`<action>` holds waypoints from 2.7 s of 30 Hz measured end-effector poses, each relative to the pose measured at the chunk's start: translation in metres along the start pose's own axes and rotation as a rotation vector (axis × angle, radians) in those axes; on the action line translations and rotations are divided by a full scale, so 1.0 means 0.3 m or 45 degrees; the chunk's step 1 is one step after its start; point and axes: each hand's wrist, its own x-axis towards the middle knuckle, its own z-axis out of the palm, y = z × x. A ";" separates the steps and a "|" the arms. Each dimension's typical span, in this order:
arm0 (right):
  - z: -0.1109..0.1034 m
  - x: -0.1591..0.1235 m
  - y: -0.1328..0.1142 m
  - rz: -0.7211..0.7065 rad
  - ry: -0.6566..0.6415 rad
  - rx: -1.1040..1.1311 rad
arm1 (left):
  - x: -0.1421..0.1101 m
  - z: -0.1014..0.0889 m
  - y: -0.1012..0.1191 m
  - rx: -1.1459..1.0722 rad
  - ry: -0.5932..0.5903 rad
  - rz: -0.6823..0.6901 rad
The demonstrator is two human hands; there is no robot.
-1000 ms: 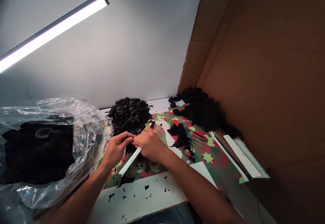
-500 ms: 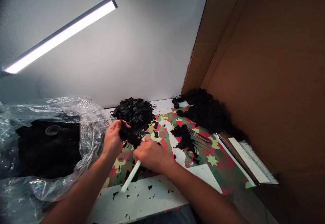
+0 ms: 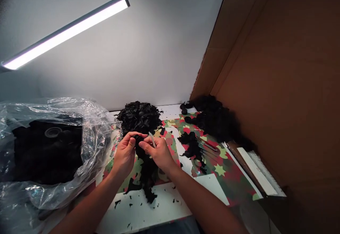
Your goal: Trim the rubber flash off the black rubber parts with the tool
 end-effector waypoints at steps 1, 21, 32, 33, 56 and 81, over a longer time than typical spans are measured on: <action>0.005 -0.001 0.000 0.023 0.008 0.048 | -0.001 0.003 0.002 -0.012 0.007 -0.012; -0.021 -0.007 -0.008 -0.148 0.323 0.108 | -0.014 -0.007 -0.025 0.142 0.270 -0.041; 0.025 -0.042 -0.010 -0.149 0.155 0.308 | -0.028 0.000 -0.012 0.565 0.386 0.237; 0.025 -0.045 -0.010 -0.150 0.156 0.259 | -0.031 0.000 -0.012 0.578 0.396 0.246; 0.044 -0.067 -0.040 -0.310 0.313 -0.372 | -0.038 -0.006 -0.055 0.979 0.504 0.536; -0.034 0.014 0.032 -0.119 0.352 -0.357 | -0.044 0.029 0.005 0.539 0.200 0.236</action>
